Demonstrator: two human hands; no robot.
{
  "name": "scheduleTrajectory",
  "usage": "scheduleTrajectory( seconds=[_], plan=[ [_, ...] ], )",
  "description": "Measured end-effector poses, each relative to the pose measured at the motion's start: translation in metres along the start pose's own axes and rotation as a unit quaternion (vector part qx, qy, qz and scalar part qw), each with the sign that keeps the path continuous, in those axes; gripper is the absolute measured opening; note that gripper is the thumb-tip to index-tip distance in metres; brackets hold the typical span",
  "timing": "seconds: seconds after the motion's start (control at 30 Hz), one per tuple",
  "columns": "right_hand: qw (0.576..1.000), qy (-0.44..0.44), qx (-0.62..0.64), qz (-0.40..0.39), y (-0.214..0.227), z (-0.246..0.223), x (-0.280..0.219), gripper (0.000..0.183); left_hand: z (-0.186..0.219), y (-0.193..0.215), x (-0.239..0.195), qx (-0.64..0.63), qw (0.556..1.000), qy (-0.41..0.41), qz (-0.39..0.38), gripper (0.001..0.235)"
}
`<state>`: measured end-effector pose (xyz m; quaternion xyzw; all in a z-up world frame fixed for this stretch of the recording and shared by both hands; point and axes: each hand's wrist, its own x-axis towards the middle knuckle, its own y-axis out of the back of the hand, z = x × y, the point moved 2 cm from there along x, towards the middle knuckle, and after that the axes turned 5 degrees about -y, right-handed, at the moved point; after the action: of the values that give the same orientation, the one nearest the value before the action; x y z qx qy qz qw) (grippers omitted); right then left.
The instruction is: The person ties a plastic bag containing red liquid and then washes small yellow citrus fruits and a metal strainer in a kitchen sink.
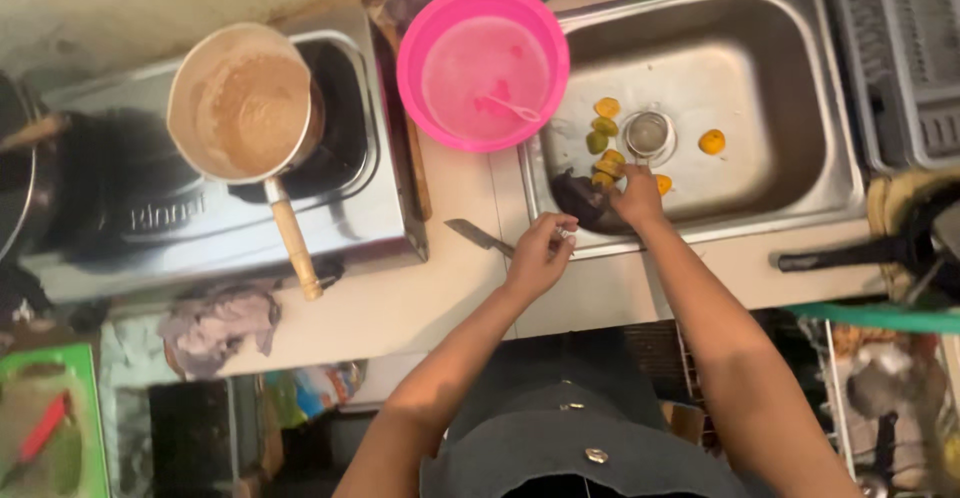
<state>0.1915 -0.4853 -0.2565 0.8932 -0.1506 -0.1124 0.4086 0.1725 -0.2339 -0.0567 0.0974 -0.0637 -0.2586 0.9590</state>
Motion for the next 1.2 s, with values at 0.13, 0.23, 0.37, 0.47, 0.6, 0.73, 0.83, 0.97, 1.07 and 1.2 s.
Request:
scheduleTrajectory(
  seconds=[0.13,0.23,0.37,0.47,0.6,0.73,0.83,0.97,1.07,1.2],
  plan=[
    [0.997,0.069,-0.019,-0.020,-0.014,-0.006,0.028,0.044,0.004,0.001,0.007,0.059,0.996,-0.014,0.063,0.028],
    [0.993,0.109,-0.022,-0.050,-0.018,-0.006,0.026,0.051,0.013,-0.014,-0.003,0.067,0.989,0.027,0.126,0.027],
    [0.986,0.097,-0.098,-0.097,-0.025,-0.010,0.050,0.051,0.026,-0.023,-0.006,0.086,0.979,0.029,0.181,0.025],
    [0.967,0.110,-0.143,-0.182,-0.029,-0.008,0.054,0.055,0.029,-0.032,-0.007,0.073,0.975,0.055,0.201,0.026],
    [0.935,0.179,-0.179,-0.247,-0.022,-0.016,0.046,0.082,0.030,-0.036,-0.003,0.072,0.969,0.057,0.228,0.023],
    [0.922,0.170,-0.210,-0.277,-0.010,-0.026,0.035,0.078,0.033,-0.039,-0.001,0.078,0.968,0.056,0.230,0.025],
    [0.935,0.185,-0.141,-0.268,0.001,-0.028,0.032,0.075,0.033,-0.042,0.002,0.100,0.968,0.055,0.225,0.025],
    [0.945,0.197,-0.096,-0.244,-0.004,-0.020,0.029,0.061,0.033,-0.044,0.007,0.108,0.969,0.046,0.216,0.025],
    [0.955,0.178,-0.112,-0.211,-0.023,0.000,0.034,0.048,0.033,-0.046,0.010,0.114,0.971,0.049,0.206,0.025],
    [0.964,0.147,-0.103,-0.196,-0.037,0.017,0.038,0.043,0.031,-0.050,0.008,0.117,0.972,0.053,0.197,0.024]
  ],
)
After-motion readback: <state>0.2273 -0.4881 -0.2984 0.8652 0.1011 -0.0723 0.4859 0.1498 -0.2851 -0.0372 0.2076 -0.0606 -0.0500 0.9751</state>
